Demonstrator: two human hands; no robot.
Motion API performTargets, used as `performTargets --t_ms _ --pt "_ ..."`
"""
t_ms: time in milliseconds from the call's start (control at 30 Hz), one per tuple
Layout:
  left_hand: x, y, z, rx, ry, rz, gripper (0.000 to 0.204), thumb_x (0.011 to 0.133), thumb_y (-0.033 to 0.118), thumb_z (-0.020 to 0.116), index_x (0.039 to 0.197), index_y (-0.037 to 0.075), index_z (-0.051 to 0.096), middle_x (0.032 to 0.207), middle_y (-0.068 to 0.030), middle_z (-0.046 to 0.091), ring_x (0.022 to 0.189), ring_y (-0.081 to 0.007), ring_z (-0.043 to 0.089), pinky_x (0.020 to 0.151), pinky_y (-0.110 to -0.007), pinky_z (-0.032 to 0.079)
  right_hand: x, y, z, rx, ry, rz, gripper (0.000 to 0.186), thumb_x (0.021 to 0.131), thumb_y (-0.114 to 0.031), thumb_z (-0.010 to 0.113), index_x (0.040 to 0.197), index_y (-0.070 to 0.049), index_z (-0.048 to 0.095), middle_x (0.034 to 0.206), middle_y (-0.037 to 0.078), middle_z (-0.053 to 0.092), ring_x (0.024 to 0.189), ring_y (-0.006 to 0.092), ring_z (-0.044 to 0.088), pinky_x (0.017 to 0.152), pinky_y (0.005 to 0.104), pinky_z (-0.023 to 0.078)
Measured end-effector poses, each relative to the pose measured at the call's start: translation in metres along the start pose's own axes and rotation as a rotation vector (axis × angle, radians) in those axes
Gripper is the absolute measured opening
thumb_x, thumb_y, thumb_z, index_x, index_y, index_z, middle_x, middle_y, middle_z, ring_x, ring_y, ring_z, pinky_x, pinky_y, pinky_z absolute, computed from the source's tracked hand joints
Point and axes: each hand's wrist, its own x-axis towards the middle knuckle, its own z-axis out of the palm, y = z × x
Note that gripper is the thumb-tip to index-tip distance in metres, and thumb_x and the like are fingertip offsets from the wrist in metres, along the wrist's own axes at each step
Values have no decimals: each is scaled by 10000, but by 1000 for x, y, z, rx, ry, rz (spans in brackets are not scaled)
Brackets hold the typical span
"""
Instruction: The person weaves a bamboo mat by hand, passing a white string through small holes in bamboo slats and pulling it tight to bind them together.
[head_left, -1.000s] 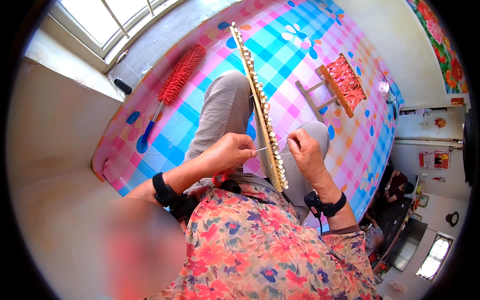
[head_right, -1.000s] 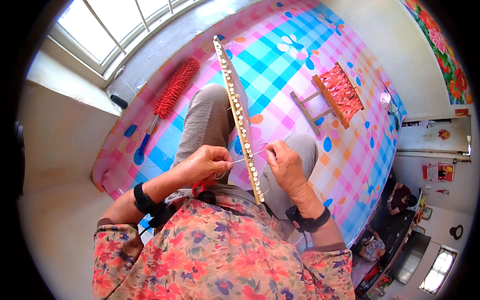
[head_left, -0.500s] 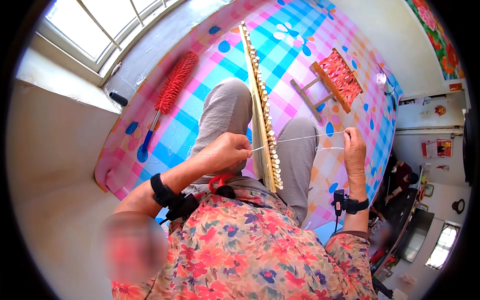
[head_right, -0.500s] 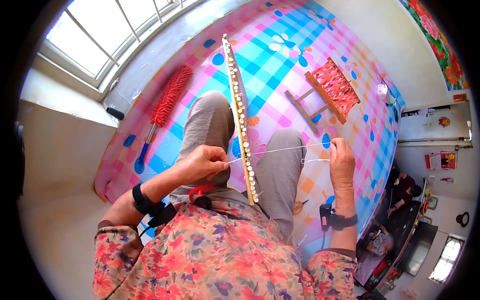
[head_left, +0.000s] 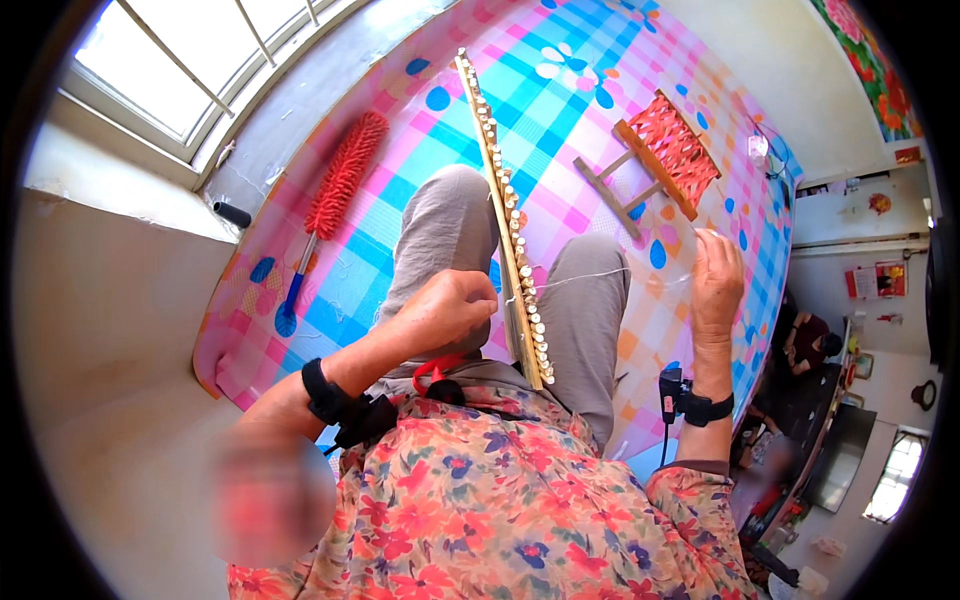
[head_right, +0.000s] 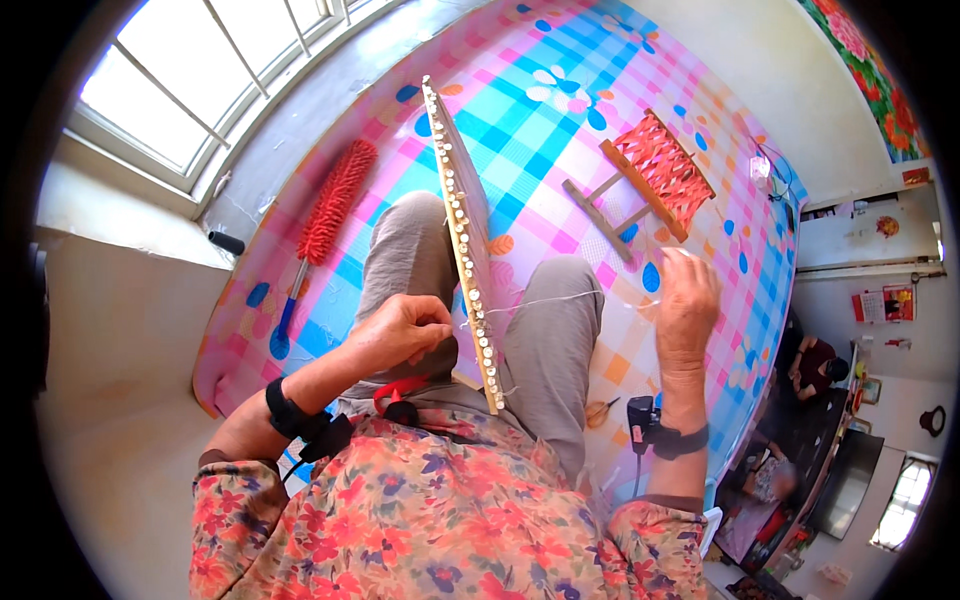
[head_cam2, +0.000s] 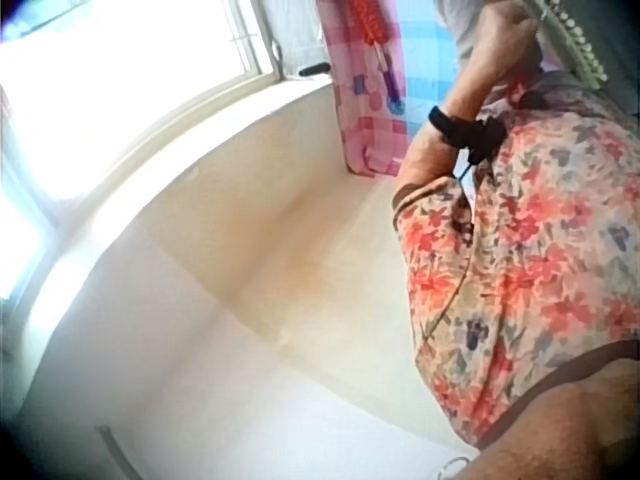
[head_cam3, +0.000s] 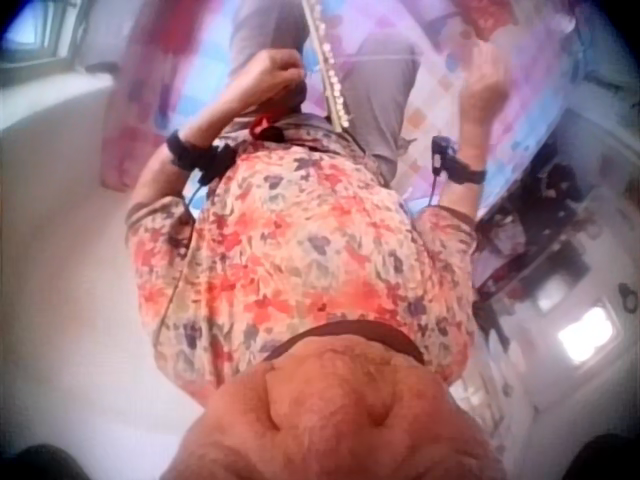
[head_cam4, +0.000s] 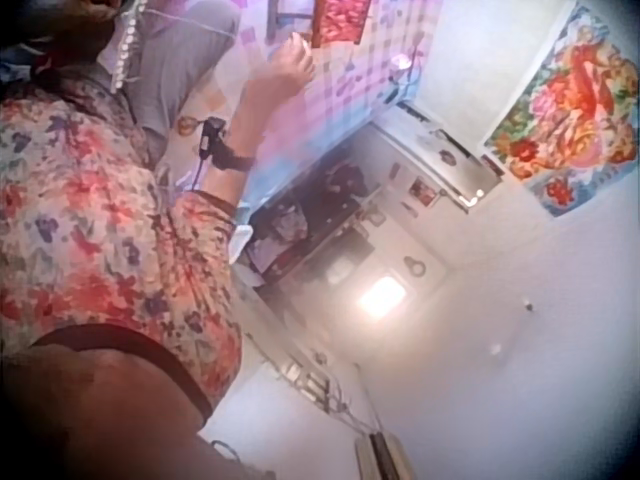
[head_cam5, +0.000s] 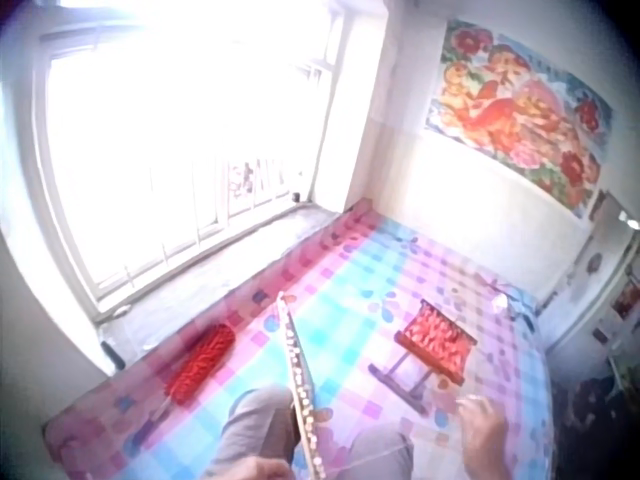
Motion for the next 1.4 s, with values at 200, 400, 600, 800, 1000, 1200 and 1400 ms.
performTargets --t_ms 200,400,600,800,1000,1200,1400 --pt "4 -2 14 -49 14 70 191 881 165 628 956 -11 621 665 2 547 488 -51 462 425 -231 361 -37 -92 48 871 -415 210 129 917 -84 531 982 -16 620 855 107 639 824 173 618 727 292 476" --pt "3 0 14 -149 76 8 184 869 152 586 873 -22 647 624 -12 541 536 -84 471 467 -277 381 -50 -101 67 973 -674 404 127 922 -97 542 965 -4 617 773 78 621 696 135 578 641 273 458" --pt "2 2 12 -229 12 -30 149 868 139 592 851 -1 641 618 1 535 507 -65 464 458 -239 367 -44 -102 72 1060 -537 525 157 936 -114 538 948 16 626 723 17 566 601 87 551 541 234 465" --pt "12 -5 9 -294 -15 -30 143 878 141 598 895 7 644 705 -11 597 601 -74 544 526 -218 439 -40 -116 82 1429 -352 836 182 960 -148 510 987 20 578 699 26 554 691 155 640 618 260 554" --pt "12 -5 10 -309 0 -4 173 894 150 585 977 7 637 852 -43 652 748 -99 607 645 -236 518 -39 -117 83 1542 -216 828 185 962 -175 507 992 3 544 764 81 619 766 206 666 686 346 570" --pt "13 -2 7 -339 -43 -25 186 911 155 569 991 -1 633 875 -64 664 800 -111 629 664 -247 528 -35 -111 85 1842 -233 966 169 952 -180 528 994 -18 545 731 52 584 707 182 635 652 315 545" --pt "12 15 -6 154 150 293 202 869 90 561 1052 31 622 1061 -78 631 912 -169 632 727 -275 522 -27 -99 97 1871 -387 1113 135 944 -162 540 972 -30 552 670 -11 460 590 88 468 441 183 358"
